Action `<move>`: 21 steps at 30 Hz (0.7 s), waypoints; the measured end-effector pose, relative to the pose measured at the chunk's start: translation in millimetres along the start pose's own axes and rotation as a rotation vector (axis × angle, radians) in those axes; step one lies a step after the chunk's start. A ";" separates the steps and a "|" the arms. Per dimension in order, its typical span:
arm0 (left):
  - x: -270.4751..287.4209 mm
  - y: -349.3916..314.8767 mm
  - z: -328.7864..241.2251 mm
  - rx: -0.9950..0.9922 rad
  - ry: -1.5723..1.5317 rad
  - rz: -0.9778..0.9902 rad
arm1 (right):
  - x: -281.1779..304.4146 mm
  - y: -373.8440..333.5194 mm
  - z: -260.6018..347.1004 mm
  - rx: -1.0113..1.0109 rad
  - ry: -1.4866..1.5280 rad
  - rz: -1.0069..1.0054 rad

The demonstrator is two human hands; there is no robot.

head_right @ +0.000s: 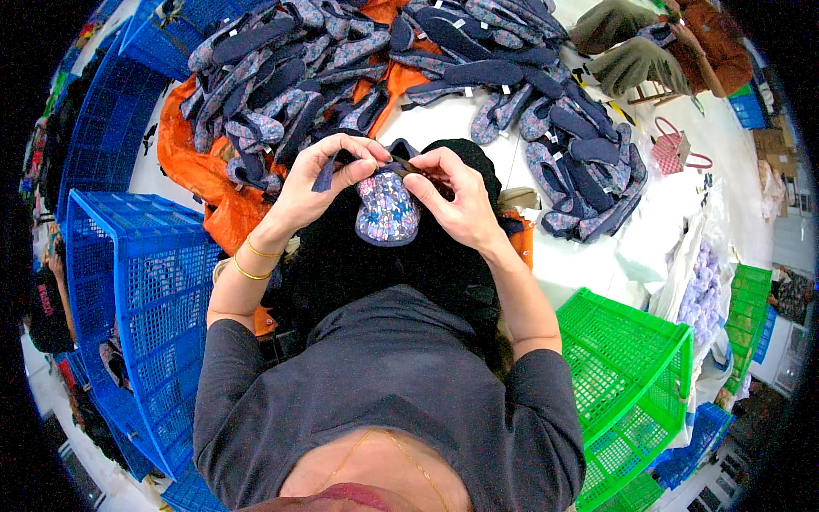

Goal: The person sits on the floor and repeatedly picks up patterned fabric slippers and dark insoles. They insert the insoles into the slippers, press the edges to secure them, and place the finished items into a pile on the floor.

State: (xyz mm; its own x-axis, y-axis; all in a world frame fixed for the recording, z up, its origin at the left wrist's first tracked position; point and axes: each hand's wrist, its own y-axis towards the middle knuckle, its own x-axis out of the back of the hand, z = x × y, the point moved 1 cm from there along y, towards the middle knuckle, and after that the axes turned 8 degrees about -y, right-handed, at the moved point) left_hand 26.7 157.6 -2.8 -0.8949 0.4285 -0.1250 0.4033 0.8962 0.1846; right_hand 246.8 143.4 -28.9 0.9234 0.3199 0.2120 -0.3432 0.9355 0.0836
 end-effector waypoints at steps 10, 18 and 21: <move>-1.7 4.9 -6.7 -0.098 0.143 -0.005 | 25.3 17.6 33.9 0.008 -0.300 0.157; 2.8 26.7 -36.5 -0.243 0.478 0.090 | 28.4 17.9 34.7 -0.001 -0.296 0.127; 2.5 28.2 -36.5 -0.180 0.458 0.078 | 27.0 16.1 28.9 -0.026 -0.169 0.144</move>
State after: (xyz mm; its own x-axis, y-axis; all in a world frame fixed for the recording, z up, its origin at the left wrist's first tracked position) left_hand 28.8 179.8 37.7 -0.8716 0.3628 0.3297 0.4693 0.8121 0.3468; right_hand 261.3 162.8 6.4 0.8224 0.4231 0.3802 -0.4631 0.8862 0.0155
